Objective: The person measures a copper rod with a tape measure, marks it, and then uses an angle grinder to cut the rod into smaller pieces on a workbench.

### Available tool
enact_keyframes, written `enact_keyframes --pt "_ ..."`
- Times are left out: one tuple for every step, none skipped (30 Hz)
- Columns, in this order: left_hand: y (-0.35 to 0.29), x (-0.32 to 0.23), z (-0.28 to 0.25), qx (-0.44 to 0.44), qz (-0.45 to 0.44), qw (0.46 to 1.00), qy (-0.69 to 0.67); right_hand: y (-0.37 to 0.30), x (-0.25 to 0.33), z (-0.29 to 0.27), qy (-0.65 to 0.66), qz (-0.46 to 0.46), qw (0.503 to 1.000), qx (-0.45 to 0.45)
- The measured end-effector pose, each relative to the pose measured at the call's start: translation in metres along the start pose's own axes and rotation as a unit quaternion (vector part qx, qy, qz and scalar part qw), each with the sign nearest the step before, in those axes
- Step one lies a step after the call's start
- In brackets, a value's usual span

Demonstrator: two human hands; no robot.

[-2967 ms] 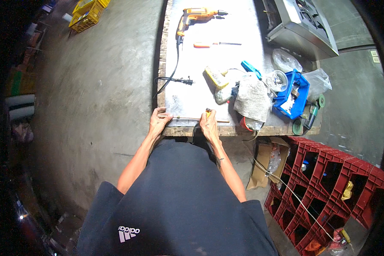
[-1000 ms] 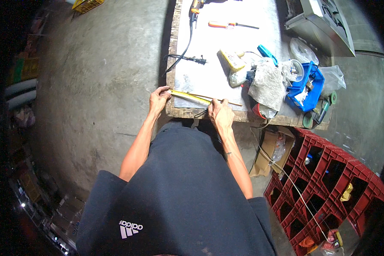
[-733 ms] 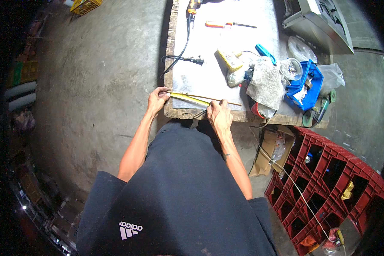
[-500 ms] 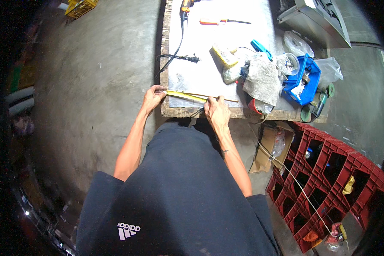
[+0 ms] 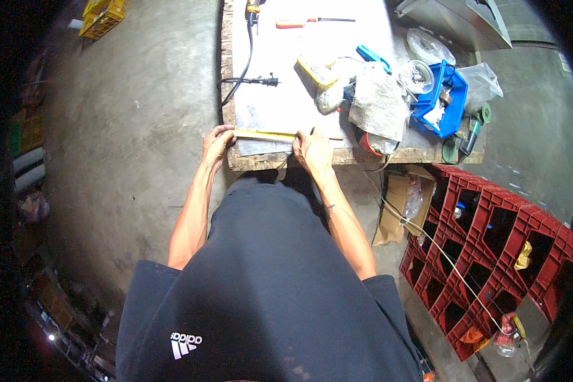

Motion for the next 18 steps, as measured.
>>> enact_keyframes --pt "0.001 0.002 0.0 -0.002 0.003 1.0 -0.009 0.002 -0.004 -0.001 0.005 0.001 1.0 -0.002" --pt "0.002 0.003 0.0 -0.003 0.006 1.0 -0.017 0.004 -0.009 -0.002 0.01 0.001 1.0 -0.004" --pt "0.002 0.004 0.001 -0.002 0.005 1.0 -0.016 0.005 -0.011 -0.004 0.016 0.002 1.0 -0.006" --pt "0.003 0.004 0.001 -0.002 0.004 1.0 -0.014 0.005 -0.013 -0.005 0.022 0.002 1.0 -0.007" --pt "0.003 0.004 0.002 -0.001 0.003 1.0 -0.013 0.004 -0.017 -0.005 0.024 0.01 1.0 -0.001" --pt "0.003 0.005 0.002 -0.002 0.002 1.0 -0.012 0.004 -0.014 -0.013 0.025 0.015 1.0 0.006" --pt "0.003 0.006 0.001 -0.004 -0.002 1.0 -0.009 0.004 -0.013 -0.017 0.027 0.021 0.999 0.013" --pt "0.003 0.007 0.001 -0.005 -0.003 1.0 -0.016 0.002 -0.017 -0.016 0.028 0.024 0.999 0.012" --pt "0.004 0.007 0.001 -0.005 -0.002 1.0 -0.024 0.001 -0.021 -0.017 0.029 0.027 0.999 0.009" --pt "0.005 0.007 0.001 -0.005 -0.002 0.999 -0.032 0.0 -0.025 -0.018 0.03 0.03 0.999 0.006" --pt "0.006 0.007 -0.001 -0.008 -0.001 1.0 -0.028 -0.002 -0.03 -0.02 0.044 0.036 0.998 0.0" --pt "0.005 0.007 0.001 -0.011 -0.002 1.0 -0.024 -0.005 -0.036 -0.025 0.059 0.043 0.997 -0.005" --pt "0.004 0.006 0.002 -0.013 -0.003 1.0 -0.02 -0.008 -0.04 -0.029 0.074 0.05 0.996 -0.011" --pt "0.003 0.005 0.002 -0.013 -0.005 1.0 -0.015 -0.009 -0.044 -0.029 0.072 0.06 0.996 -0.002" --pt "0.004 0.005 0.001 -0.012 -0.007 1.0 -0.012 -0.011 -0.046 -0.032 0.068 0.07 0.995 0.005" --pt "0.004 0.006 0.0 -0.01 -0.009 1.0 -0.009 -0.012 -0.049 -0.034 0.065 0.081 0.995 0.013" --pt "0.005 0.007 -0.001 -0.013 -0.014 1.0 -0.007 -0.012 -0.054 -0.033 0.05 0.092 0.994 0.017" --pt "0.006 0.006 -0.002 -0.005 -0.012 1.0 -0.005 -0.012 -0.057 -0.032 0.051 0.095 0.994 0.012"
Point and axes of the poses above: each hand's wrist, its own y-axis towards the middle knuckle, its own z-axis out of the palm, x = y × z, the point moved 10 cm from there along y, towards the middle knuckle, and after that the axes turned 8 degrees about y, right-handed, at the moved point
